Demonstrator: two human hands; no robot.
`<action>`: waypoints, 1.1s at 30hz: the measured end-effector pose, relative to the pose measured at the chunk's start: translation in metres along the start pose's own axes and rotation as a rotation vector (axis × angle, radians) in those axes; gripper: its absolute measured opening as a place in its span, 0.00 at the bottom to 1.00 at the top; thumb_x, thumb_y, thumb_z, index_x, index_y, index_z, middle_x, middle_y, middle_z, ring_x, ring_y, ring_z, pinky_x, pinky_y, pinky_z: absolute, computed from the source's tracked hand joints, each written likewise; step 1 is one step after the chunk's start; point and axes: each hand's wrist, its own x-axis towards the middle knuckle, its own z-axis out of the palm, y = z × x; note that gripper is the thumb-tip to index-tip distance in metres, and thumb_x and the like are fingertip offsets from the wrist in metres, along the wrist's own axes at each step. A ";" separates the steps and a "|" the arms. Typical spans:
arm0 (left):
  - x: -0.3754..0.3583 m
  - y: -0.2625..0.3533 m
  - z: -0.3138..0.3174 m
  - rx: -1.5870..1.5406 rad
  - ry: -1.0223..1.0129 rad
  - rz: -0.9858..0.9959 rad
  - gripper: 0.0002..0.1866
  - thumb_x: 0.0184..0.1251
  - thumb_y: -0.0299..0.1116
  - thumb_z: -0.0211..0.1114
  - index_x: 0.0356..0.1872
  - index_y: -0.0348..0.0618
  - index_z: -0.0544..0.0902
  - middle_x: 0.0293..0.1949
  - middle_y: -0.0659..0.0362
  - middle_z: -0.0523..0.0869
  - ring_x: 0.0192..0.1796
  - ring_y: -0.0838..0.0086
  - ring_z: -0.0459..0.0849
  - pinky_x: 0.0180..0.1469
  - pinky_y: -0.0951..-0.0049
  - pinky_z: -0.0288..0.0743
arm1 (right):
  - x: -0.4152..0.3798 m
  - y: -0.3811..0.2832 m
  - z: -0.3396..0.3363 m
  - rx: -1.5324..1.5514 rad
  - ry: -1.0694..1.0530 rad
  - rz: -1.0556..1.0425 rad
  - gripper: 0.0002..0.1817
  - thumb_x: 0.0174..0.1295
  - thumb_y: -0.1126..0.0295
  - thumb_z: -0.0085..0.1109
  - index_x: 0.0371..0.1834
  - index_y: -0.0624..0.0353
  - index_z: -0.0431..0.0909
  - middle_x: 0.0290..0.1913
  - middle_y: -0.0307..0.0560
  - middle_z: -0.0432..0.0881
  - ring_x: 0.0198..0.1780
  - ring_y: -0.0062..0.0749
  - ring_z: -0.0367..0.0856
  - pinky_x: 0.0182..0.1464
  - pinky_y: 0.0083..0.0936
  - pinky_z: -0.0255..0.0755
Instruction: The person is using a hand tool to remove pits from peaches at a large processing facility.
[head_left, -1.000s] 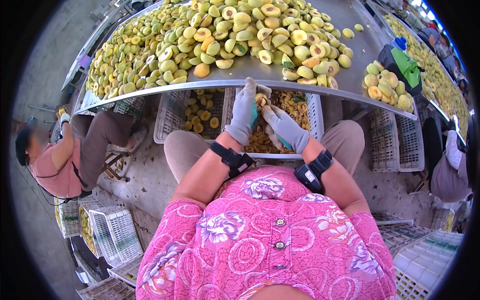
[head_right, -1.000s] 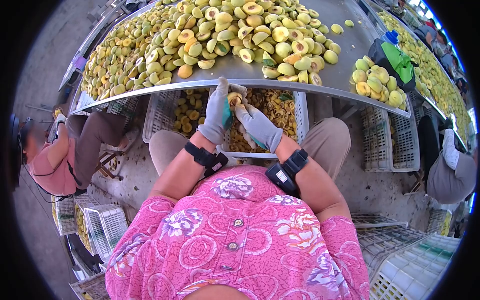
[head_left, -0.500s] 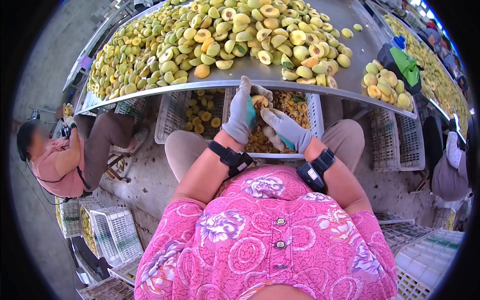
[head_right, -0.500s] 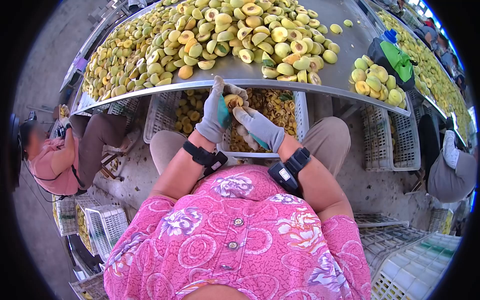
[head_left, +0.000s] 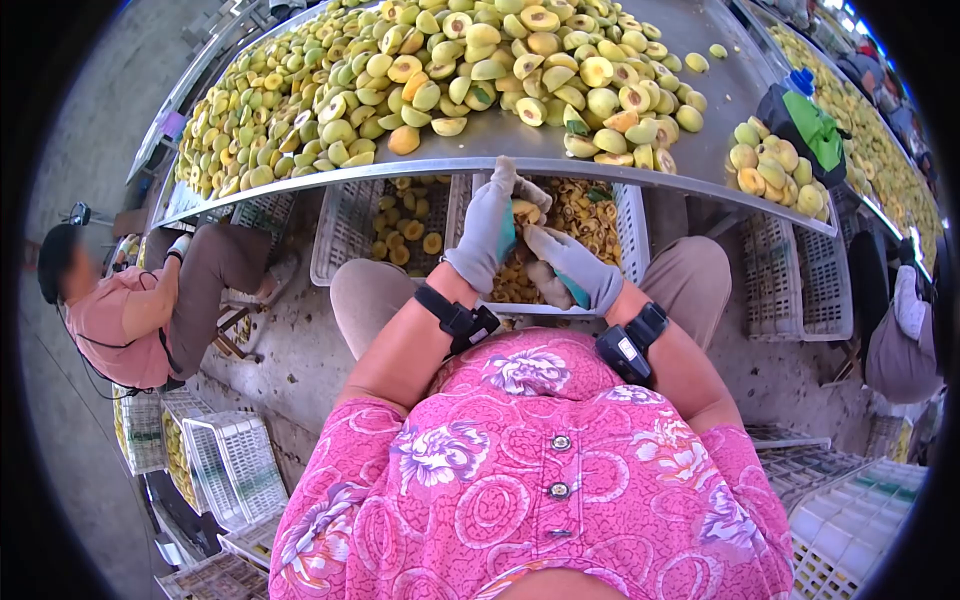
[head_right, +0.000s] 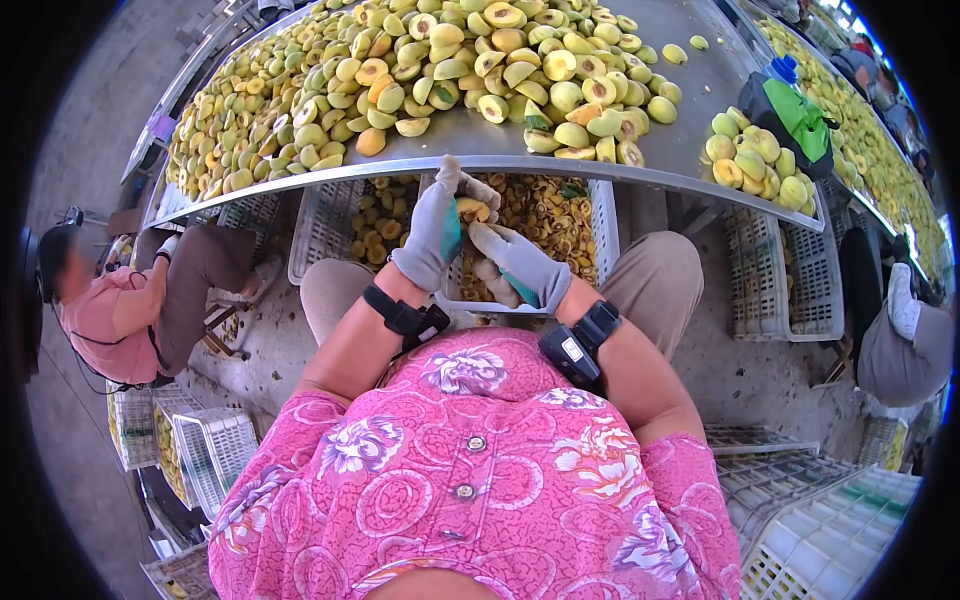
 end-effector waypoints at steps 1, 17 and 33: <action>-0.001 0.002 0.000 -0.001 0.002 0.000 0.34 0.73 0.60 0.46 0.24 0.37 0.81 0.27 0.53 0.84 0.27 0.70 0.80 0.35 0.74 0.74 | -0.001 -0.001 -0.001 0.094 -0.040 0.052 0.17 0.70 0.45 0.47 0.38 0.46 0.67 0.16 0.30 0.62 0.09 0.17 0.58 0.10 0.19 0.47; -0.010 0.006 -0.006 -0.075 -0.352 -0.014 0.34 0.68 0.64 0.51 0.18 0.39 0.76 0.24 0.52 0.80 0.30 0.63 0.80 0.37 0.66 0.76 | 0.000 0.014 -0.007 0.353 -0.315 0.168 0.22 0.68 0.41 0.47 0.39 0.50 0.69 0.16 0.24 0.56 0.10 0.11 0.47 0.11 0.16 0.41; -0.006 -0.008 -0.029 -0.872 -0.018 -0.188 0.27 0.70 0.60 0.49 0.25 0.46 0.76 0.31 0.54 0.82 0.37 0.57 0.83 0.39 0.56 0.82 | -0.004 0.030 -0.019 0.669 -0.716 0.221 0.23 0.71 0.43 0.41 0.45 0.53 0.70 0.18 0.27 0.59 0.09 0.09 0.49 0.08 0.14 0.45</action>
